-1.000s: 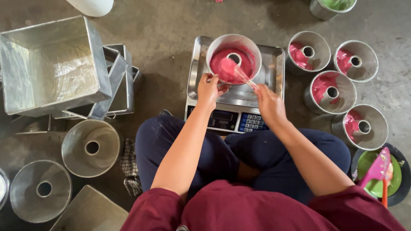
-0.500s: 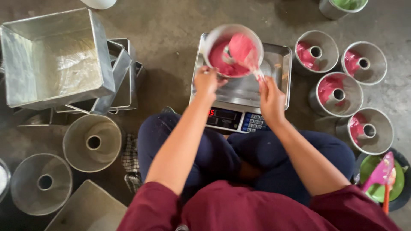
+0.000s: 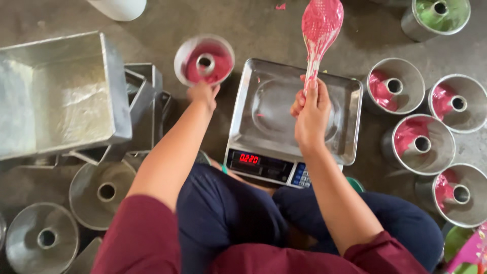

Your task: The person scoops pink batter from a white bucket into metal ring molds using a pink spatula. They place each filled mold on a digital scale to measure the weight, then remove it and set it aside. The process is repeated for multiple molds.

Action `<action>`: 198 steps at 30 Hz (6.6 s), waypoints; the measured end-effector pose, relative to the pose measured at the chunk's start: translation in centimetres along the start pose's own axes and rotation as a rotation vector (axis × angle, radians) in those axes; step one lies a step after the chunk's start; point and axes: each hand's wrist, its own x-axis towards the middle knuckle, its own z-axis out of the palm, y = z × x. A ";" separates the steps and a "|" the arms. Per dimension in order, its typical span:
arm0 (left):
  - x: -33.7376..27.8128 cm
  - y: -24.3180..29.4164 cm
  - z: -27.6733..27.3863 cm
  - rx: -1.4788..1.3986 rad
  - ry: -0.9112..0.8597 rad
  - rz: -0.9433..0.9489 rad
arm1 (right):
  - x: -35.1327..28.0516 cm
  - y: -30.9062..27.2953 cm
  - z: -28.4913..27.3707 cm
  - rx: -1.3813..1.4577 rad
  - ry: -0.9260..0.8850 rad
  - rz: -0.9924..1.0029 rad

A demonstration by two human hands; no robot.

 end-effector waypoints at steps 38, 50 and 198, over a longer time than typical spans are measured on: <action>-21.2 -28.8 39.0 1.572 -0.520 0.597 | 3.7 -11.4 -18.9 0.141 0.330 -0.098; -26.3 -9.1 25.4 0.906 -0.694 0.650 | -1.5 -14.5 -13.0 -0.001 0.141 -0.173; -14.9 -0.2 10.9 1.228 -0.676 0.685 | 6.4 -9.3 -1.3 -1.968 -0.683 -0.971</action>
